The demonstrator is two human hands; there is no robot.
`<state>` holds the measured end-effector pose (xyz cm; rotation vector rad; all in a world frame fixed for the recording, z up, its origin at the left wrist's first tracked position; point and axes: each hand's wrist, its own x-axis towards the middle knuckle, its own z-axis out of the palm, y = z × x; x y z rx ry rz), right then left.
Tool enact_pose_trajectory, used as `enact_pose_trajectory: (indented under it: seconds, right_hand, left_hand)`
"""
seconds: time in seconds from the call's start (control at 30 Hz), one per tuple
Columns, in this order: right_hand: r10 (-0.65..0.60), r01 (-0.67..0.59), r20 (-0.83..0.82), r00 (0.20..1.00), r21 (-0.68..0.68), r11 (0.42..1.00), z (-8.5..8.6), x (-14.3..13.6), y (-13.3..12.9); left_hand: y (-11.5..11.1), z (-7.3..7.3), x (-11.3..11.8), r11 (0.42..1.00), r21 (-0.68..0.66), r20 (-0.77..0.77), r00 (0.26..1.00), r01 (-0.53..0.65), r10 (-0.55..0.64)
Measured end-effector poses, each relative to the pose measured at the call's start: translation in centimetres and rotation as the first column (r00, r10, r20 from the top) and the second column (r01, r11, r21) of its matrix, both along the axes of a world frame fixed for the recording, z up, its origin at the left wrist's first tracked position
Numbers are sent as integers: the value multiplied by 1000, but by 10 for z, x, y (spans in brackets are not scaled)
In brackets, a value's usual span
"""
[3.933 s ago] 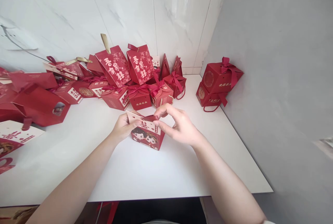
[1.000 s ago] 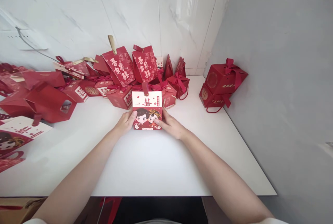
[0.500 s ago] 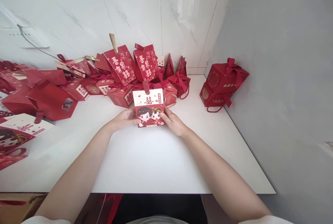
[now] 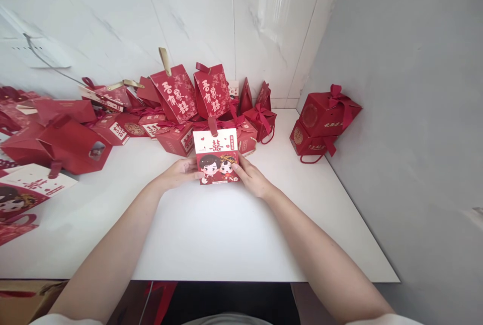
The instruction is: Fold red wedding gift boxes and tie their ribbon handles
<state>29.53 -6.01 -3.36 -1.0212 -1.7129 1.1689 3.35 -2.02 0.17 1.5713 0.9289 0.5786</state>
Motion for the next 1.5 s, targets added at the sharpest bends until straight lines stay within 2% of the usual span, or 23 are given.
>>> enact_pose_trajectory:
  seconds: [0.23, 0.57, 0.73, 0.9, 1.17, 1.5]
  right_hand:
    - [7, -7, 1, 1000, 2, 1000, 3, 0, -2]
    - [-8, 8, 23, 1000, -4, 1000, 2, 1, -1]
    - [35, -35, -14, 999, -5, 999, 6, 3, -2]
    - [88, -88, -36, 995, 5, 996, 5, 7, -1]
    - [21, -22, 62, 998, 22, 1000, 0, 11, 2]
    - [21, -20, -37, 999, 9, 1000, -7, 10, 4]
  left_hand:
    - [-3, 2, 2, 1000, -6, -11, 1000, -3, 3]
    - [0, -7, 1, 993, 112, -73, 996, -38, 46]
    - [1, -7, -1, 988, 152, -106, 993, -29, 46]
    - [1, -7, -2, 990, 140, -114, 993, -25, 41]
    - [2, -9, -2, 991, 123, -115, 992, -47, 61]
    - [5, -13, -3, 991, 111, -68, 994, -72, 80]
